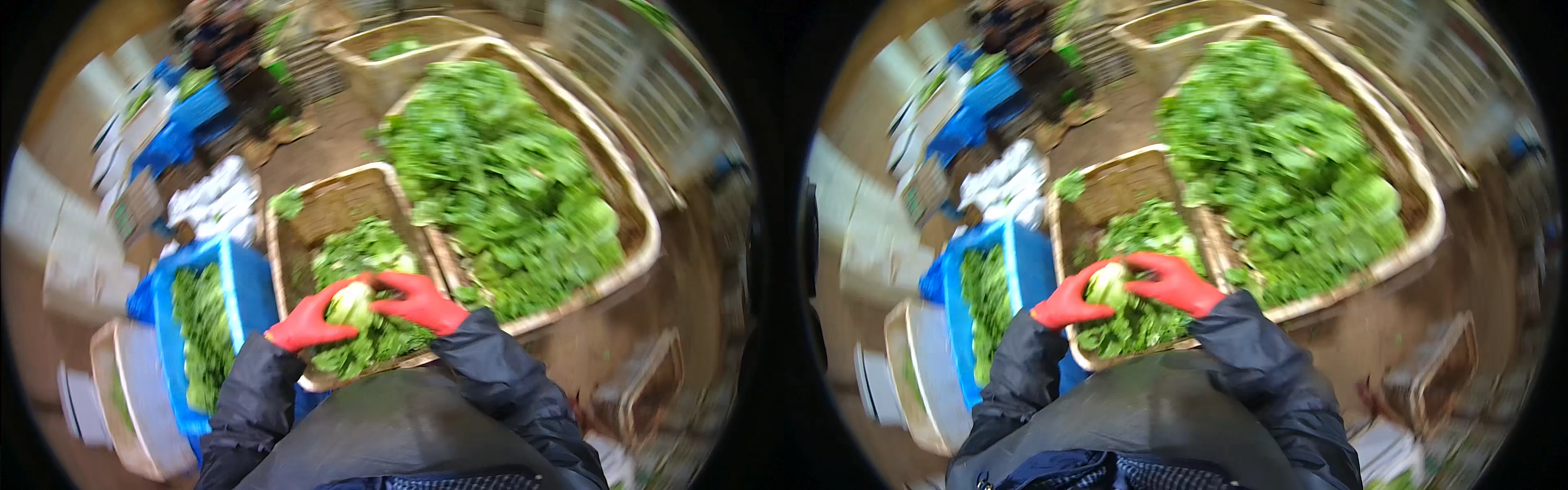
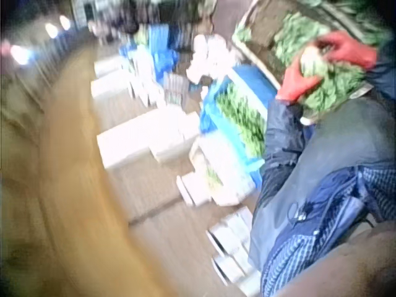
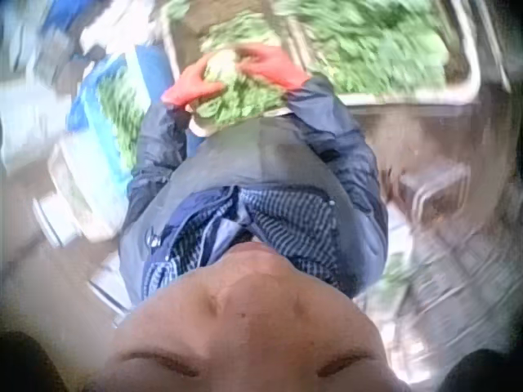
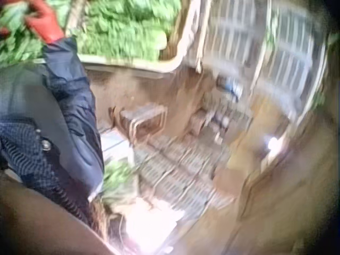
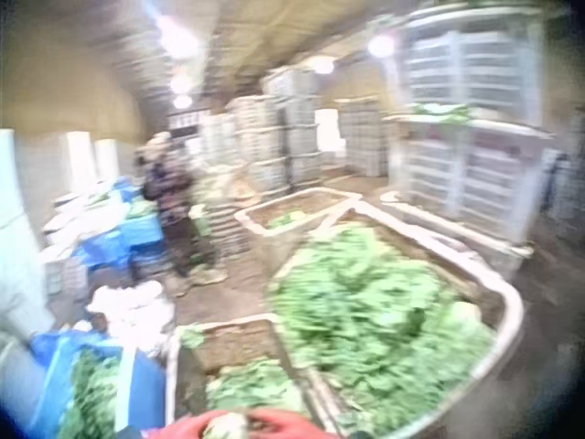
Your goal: The person trims lettuce heads using a knife, removing outer leaves and cutting the base. They place the trimmed lettuce into a blue bin and the discarded leaves into a brown basket. The person also stacks and moves baskets of lettuce within the workspace.
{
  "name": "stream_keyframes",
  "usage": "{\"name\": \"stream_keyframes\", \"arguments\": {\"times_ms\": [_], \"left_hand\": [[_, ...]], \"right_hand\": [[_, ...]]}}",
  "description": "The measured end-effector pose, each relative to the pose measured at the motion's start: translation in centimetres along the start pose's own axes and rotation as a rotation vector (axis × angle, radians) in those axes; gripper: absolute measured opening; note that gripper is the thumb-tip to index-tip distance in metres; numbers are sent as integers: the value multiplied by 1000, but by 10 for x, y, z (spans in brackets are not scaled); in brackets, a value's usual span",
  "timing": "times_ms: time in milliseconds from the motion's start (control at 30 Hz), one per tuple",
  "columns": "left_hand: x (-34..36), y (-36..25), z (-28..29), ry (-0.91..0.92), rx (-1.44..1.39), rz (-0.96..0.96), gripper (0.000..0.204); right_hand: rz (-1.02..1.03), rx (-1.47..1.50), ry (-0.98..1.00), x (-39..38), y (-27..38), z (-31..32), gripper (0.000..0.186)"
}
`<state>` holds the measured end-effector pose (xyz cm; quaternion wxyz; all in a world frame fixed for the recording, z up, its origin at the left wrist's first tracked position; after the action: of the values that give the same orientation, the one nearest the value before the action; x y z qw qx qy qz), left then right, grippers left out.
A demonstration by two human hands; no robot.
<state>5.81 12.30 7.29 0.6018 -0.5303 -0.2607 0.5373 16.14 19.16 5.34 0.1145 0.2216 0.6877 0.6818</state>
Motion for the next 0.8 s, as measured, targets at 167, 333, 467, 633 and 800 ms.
{"name": "stream_keyframes", "arguments": {"times_ms": [167, 333, 467, 633, 800], "left_hand": [[-19, 6, 11, 406, 715, 115, 84], [-15, 99, 73, 122, 182, 1, 74], [26, 82, -95, 344, -239, -72, 56], [18, 75, -308, 681, -231, 40, 63], [31, 57, -402, 931, -28, -52, 58]], "right_hand": [[38, -583, -92, -14, 12, -11, 36], [38, -707, -571, -78, 9, -39, 64], [97, -180, -680, -172, -45, -62, 75], [109, 270, -1110, -351, -124, -83, 55], [108, 537, -1638, -555, -114, -156, 47]]}}
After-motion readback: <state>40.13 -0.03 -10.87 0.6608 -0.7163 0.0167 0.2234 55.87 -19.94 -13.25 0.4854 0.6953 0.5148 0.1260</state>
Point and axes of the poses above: each hand's wrist, its own x-axis towards the middle knuckle, its own z-axis out of the back of the hand, y = z × x, the point moved 10 cm from there along x, towards the middle knuckle, and after that the axes turned 7 degrees about y, right-handed, at the moved point
